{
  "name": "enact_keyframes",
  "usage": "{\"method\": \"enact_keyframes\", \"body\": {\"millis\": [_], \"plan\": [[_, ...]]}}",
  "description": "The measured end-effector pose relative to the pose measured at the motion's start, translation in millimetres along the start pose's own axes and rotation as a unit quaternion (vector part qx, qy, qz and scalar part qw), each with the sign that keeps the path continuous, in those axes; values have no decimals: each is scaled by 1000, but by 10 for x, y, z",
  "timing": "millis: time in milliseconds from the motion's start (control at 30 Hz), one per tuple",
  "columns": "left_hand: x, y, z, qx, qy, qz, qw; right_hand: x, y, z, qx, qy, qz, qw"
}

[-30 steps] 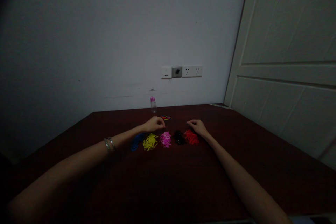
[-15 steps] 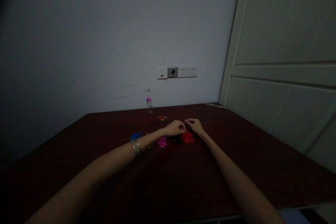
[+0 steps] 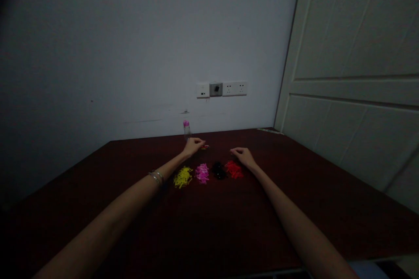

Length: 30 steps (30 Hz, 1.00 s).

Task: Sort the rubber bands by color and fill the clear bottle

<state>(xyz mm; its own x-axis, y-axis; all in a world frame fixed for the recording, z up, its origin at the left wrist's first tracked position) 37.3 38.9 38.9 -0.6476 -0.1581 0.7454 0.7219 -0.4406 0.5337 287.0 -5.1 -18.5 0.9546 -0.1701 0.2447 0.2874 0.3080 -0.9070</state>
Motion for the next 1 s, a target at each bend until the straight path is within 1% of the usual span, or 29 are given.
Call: {"method": "enact_keyframes", "body": {"millis": [33,67,133,200,267,333,433,500,567,667,767,900,1000], "plan": [[110,-182,12,37,38,2,999,-4,-2,0,2,-2,-2,1000],[212,-358,10,65,62,9,996,-7,-5,-1,5,-4,-4,1000],[408,-686,-29,99,101,31,989,-12,-13,-5,9,-6,-7,1000],[583,-990,-97,144,115,67,981,-16,-19,-9,9,-7,-8,1000],[740,-1250,-176,190,125,107,968,-17,-22,-11,9,-9,-11,1000],[858,-1458,-246,222,132,124,958,-17,-21,-8,10,-10,-15,1000],[939,-1691,-328,256,134,111,951,-16,-7,2,9,-12,-18,1000],[952,-1789,-371,268,144,89,948,-14,9,9,1,-12,-17,1000],[954,-1836,-403,270,165,71,946,-10,22,15,-8,-9,-19,1000],[949,-1838,-431,264,181,56,946,-6,27,27,-18,-6,-31,999],[948,-1818,-451,263,184,44,946,-29,-2,44,-13,-12,-76,997],[949,-1805,-468,253,188,33,949,-150,-94,86,23,-46,-180,982],[934,-1817,-469,249,184,19,951,-302,-178,150,40,-86,-225,970]]}}
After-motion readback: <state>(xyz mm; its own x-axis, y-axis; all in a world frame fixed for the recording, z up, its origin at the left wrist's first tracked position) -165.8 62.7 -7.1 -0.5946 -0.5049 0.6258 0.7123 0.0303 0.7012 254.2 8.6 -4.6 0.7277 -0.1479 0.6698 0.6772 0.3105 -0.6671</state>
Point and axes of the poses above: each hand's wrist, its own z-axis towards the middle knuckle, its own x-axis out of the back of the hand, y = z × x, the point moved 4 cm from there along z, towards the middle knuckle, and after that the axes turned 12 degrees about z, right-handed, at the moved point
